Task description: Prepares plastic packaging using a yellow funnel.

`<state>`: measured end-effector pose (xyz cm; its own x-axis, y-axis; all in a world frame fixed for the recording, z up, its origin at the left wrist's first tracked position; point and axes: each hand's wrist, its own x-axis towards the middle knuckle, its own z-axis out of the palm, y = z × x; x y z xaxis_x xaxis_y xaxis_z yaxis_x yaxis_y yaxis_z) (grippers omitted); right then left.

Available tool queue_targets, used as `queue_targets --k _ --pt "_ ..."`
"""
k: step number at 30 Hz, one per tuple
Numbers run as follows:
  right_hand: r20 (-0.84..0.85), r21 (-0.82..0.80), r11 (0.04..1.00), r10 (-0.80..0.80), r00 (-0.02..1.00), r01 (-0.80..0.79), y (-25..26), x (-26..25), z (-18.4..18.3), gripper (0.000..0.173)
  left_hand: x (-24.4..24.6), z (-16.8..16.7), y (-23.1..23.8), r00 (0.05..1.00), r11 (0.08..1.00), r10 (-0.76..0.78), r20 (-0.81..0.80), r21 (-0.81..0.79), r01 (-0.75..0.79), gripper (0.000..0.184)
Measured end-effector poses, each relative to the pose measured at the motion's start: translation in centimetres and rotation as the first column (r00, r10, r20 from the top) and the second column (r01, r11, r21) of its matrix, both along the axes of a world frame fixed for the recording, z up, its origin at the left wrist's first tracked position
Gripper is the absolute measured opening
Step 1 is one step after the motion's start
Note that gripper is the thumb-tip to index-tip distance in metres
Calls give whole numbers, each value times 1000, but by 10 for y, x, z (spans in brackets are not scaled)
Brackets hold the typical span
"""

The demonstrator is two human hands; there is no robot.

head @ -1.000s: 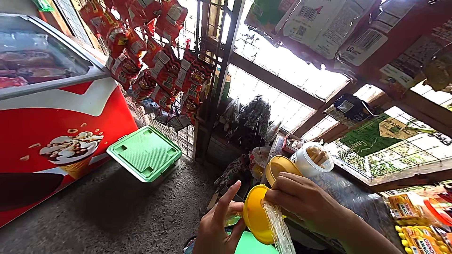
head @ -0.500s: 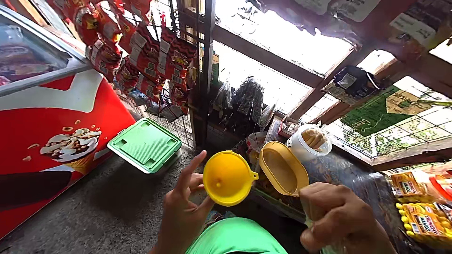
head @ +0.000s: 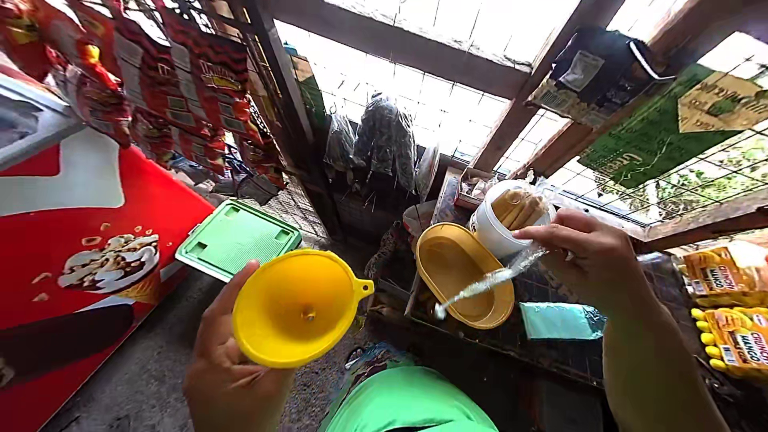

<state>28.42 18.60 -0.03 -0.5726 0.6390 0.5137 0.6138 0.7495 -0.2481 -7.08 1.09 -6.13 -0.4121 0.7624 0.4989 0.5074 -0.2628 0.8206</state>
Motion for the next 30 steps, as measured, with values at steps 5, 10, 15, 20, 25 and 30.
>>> queue_targets --k 5,10,15,20,25,30 --pt "291 163 985 -104 951 58 -6 -21 -13 17 3 22 10 994 1000 19 106 -15 -18 80" --pt "468 -25 1000 16 884 -5 -18 -33 -62 17 -1 55 24 992 992 103 76 -78 -97 81" --pt "734 -396 862 88 673 318 -20 -43 -33 68 -7 90 38 997 999 -2 77 42 -2 79" --pt "491 -471 882 280 825 -19 -26 -42 -33 48 -4 112 53 999 991 -40 5 128 39 79" --pt "289 -380 884 394 873 -273 -32 -49 -65 24 -5 121 62 993 985 -121 4 129 119 79" --pt "186 -385 898 302 935 -214 -31 -45 -72 19 -10 107 65 991 987 -112 -71 110 120 81"
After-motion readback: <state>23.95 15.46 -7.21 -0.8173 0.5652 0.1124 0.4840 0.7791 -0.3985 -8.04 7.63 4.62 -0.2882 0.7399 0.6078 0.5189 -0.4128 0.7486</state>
